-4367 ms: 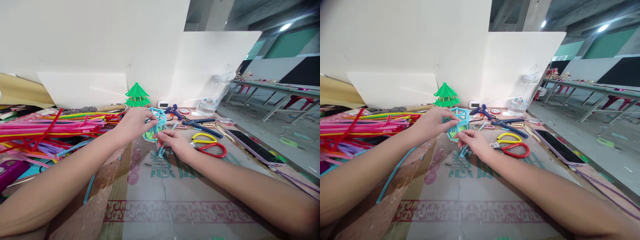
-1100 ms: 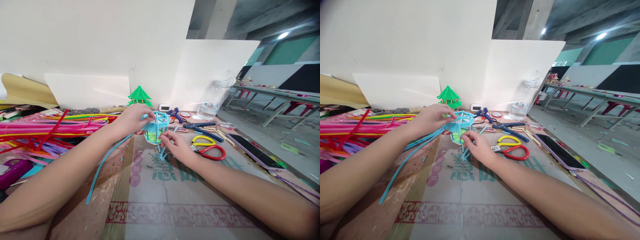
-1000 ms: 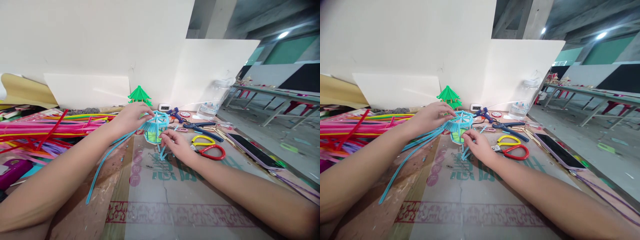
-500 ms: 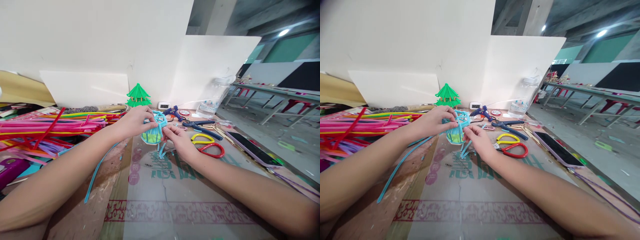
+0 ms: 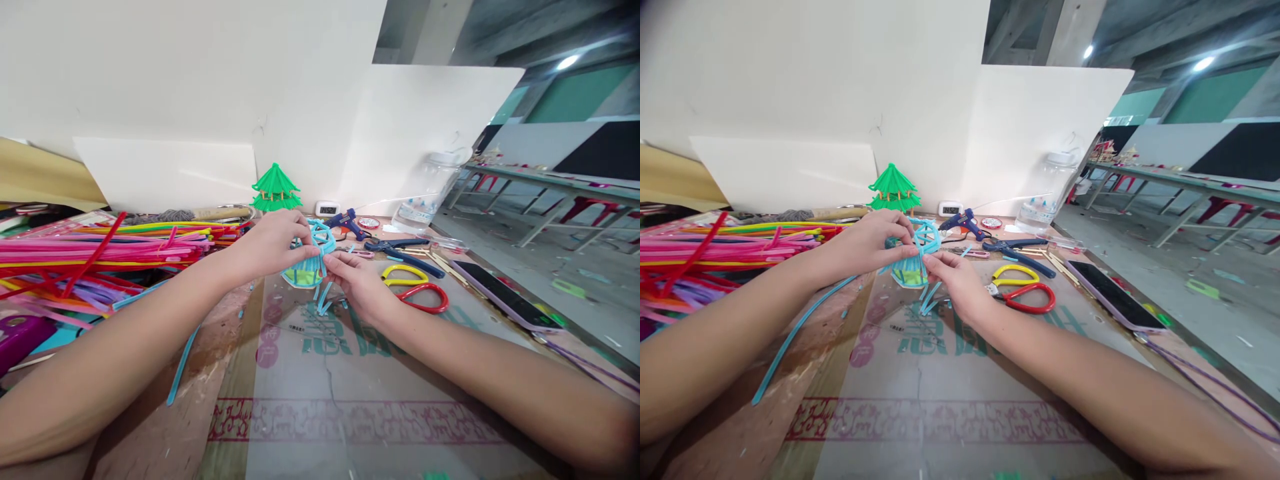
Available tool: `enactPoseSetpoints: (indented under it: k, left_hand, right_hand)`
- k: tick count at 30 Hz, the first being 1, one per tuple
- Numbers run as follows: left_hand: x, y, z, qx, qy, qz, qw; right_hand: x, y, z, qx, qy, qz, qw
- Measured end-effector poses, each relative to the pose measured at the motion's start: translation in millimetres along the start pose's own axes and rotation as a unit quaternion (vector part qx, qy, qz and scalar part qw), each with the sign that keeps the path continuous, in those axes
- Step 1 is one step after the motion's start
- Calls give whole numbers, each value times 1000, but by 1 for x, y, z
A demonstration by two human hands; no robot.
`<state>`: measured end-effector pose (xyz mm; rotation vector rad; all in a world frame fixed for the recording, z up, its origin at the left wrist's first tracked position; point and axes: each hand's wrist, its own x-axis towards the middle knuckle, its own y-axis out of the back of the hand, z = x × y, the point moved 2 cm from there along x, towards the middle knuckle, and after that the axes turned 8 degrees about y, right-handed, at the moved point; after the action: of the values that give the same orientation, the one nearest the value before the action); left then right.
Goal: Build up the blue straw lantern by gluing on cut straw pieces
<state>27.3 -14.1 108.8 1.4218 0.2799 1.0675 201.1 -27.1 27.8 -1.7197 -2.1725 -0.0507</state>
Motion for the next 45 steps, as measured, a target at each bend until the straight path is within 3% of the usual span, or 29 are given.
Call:
enactPoseSetpoints:
  k: [11,20,45]
  left_hand:
    - [0,-1,3,15,-23,-2,1000]
    - [-1,-1,5,61,0,20,998]
    - [1,-3,4,46,12,18,999]
  right_hand:
    - [-1,2,2,-36,30,0,999]
    - [-3,0,-3,-80,68,-18,994]
    - [-4,1,-3,-120,77,-15,990]
